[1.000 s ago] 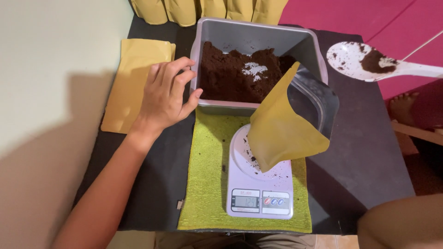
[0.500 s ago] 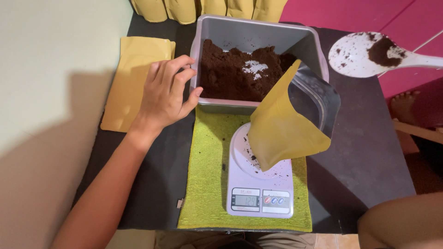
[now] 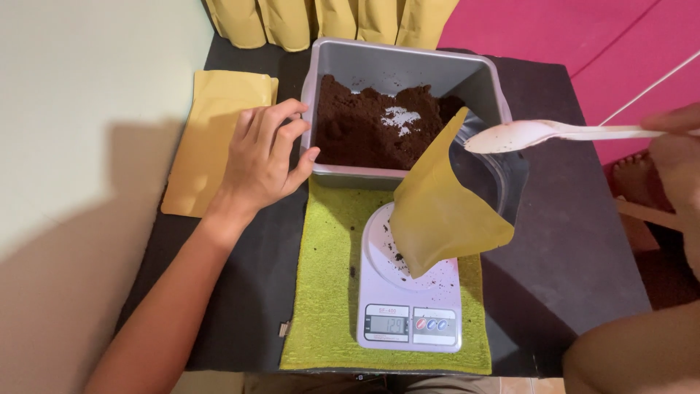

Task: Filling pouches with coffee grounds using a spoon, weighing them on a digital scale for accuracy, and folding the tops to prepare for sealing.

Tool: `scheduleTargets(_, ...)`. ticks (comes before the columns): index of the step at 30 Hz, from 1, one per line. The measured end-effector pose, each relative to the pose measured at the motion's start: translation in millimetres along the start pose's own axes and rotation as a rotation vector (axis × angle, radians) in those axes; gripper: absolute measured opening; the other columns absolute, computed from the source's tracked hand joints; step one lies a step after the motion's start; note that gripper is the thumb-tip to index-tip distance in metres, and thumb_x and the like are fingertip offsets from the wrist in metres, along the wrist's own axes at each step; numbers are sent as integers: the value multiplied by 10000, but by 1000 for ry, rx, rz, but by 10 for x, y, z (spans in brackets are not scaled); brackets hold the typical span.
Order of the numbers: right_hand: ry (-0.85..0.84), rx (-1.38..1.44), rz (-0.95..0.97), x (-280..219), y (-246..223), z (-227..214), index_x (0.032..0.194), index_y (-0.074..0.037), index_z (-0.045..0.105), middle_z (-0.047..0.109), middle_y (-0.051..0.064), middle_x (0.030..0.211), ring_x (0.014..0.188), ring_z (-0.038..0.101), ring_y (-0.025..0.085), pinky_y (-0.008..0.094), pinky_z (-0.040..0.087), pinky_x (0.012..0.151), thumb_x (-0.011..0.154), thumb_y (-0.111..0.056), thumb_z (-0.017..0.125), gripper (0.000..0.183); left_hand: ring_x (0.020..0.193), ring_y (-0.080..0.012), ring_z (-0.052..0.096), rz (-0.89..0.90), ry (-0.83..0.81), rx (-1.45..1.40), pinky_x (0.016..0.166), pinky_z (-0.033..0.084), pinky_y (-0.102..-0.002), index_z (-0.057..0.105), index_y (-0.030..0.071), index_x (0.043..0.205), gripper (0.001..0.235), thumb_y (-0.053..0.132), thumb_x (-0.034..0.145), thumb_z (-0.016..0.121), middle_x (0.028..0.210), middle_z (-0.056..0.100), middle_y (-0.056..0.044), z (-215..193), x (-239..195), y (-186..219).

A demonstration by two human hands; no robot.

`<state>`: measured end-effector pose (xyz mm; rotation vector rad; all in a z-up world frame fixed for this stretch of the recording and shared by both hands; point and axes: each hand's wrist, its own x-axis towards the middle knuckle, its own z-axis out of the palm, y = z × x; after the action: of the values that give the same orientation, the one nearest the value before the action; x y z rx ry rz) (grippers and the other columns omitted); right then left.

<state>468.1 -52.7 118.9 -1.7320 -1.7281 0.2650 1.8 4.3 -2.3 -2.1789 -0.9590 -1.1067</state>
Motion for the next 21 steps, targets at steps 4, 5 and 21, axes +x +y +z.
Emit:
scheduleTargets(4, -54, -27, -135, -97, -48, -43, 1162, -9, 419, 331, 90, 885, 742, 352, 199, 357, 380, 683, 1353, -248, 469, 311, 956, -281, 624, -4, -1, 5, 845, 420, -391, 560, 41, 1117, 215, 239, 1049, 609, 1256, 618, -152, 3, 0, -1)
scheduleTargets(5, -53, -28, -135, -151, -314, -30, 1162, -9, 419, 331, 90, 885, 742, 352, 199, 357, 380, 683, 1353, -248, 469, 311, 956, -281, 624, -4, 0, 5, 845, 420, -391, 560, 41, 1117, 215, 239, 1049, 609, 1256, 618, -152, -1, 3, 2)
scheduleTargets(21, -126, 47, -140, -182, -416, 37, 1525, 12, 511, 466, 233, 1342, 1201, 562, 377, 529, 590, 907, 1188, -197, 381, 417, 952, -290, 622, 9, 8, 7, 842, 420, -397, 552, 38, 1114, 209, 226, 1046, 614, 1245, 615, -162, 10, 3, -10)
